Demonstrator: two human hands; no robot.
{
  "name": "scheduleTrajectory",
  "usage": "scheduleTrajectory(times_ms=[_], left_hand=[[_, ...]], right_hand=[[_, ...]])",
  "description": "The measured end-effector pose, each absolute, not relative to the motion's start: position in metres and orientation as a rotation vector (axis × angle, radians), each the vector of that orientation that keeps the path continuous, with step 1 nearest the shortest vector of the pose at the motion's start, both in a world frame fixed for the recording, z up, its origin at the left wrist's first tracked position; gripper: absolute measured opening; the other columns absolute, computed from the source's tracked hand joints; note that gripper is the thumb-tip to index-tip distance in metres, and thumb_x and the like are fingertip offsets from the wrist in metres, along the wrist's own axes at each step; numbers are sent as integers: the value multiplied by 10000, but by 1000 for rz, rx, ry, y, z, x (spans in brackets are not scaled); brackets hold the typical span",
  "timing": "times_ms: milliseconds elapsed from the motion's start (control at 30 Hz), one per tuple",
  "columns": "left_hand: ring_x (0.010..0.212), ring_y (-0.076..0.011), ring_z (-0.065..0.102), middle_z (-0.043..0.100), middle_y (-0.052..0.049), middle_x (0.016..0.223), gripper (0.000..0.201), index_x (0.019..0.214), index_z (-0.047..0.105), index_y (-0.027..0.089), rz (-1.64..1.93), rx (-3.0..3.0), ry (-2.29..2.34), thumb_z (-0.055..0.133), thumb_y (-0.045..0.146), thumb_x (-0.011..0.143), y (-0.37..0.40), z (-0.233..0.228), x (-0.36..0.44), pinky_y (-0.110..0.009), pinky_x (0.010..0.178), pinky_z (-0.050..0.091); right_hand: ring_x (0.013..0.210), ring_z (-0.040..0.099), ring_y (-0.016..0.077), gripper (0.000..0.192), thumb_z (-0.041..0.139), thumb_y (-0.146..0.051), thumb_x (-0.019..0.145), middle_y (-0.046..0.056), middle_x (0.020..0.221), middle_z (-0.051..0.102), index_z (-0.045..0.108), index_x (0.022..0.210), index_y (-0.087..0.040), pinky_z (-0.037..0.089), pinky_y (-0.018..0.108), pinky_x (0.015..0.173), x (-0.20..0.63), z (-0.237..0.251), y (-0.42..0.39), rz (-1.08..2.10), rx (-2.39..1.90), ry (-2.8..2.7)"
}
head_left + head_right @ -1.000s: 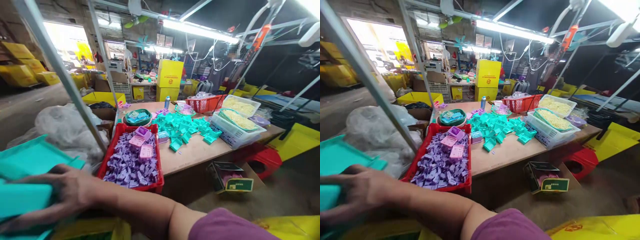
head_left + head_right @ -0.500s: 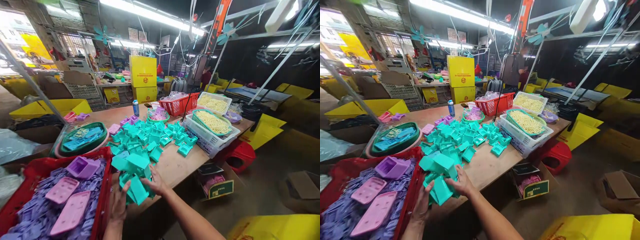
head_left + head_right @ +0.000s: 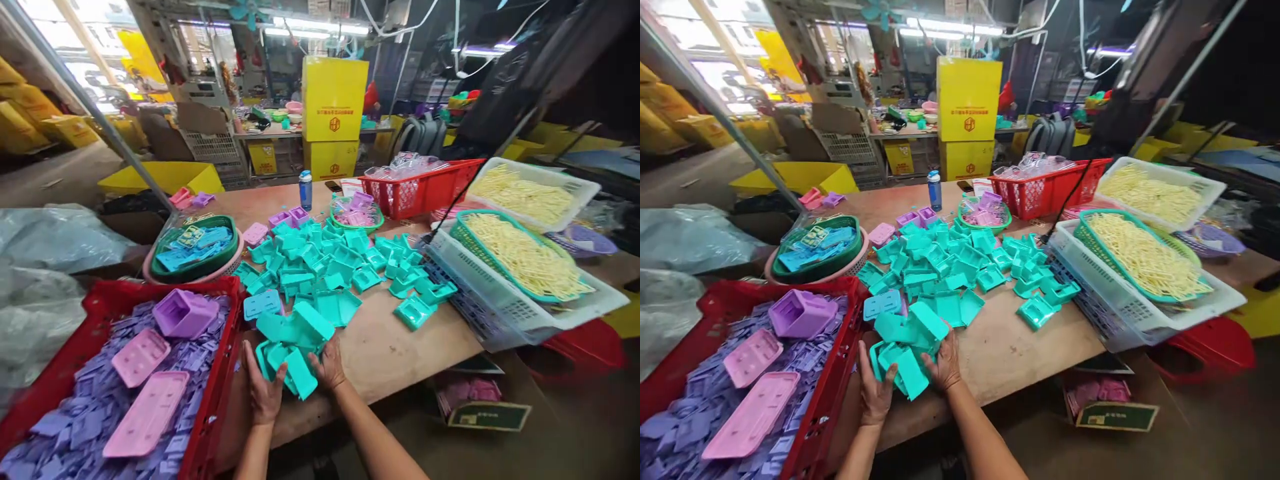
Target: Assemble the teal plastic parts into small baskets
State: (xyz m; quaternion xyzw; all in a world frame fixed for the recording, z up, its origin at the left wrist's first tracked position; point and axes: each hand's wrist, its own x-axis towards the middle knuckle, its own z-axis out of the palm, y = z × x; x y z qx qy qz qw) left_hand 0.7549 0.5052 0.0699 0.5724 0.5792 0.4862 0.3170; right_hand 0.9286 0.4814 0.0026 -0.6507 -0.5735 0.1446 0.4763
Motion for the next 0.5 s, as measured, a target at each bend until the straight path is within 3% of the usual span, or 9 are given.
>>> scheduleTrajectory(times_ms=[100, 233, 500], left_hand=[[1524, -347, 197, 235, -194, 1637, 1151, 1540, 289, 167, 1350, 1476, 1475, 807, 641, 628, 533, 73, 768, -412, 1259, 130], [1520, -368, 198, 229, -224, 1627, 1168, 1544, 277, 146, 1409, 1574, 1418, 813, 643, 632, 575, 76, 788, -446, 1256, 142], [1517, -383, 170, 178, -265, 1610, 1173, 1580, 148, 119, 1370, 1901, 1362, 663, 748, 733, 608, 59, 812, -532, 1223, 204]], right_hand=[[1208, 487, 371, 657, 403, -685, 876, 170, 1219, 554, 600, 1241, -176, 404, 617, 1053, 936, -14, 505, 282, -1667, -1366], [1135, 502, 369, 622, 350, -692, 877, 163, 1093, 581, 626, 1083, -174, 406, 644, 1013, 950, -37, 543, 197, -1753, -1344], [1114, 558, 364, 543, 368, -596, 911, 190, 1094, 589, 592, 1117, -146, 471, 585, 975, 976, -38, 570, 245, -1730, -1352]])
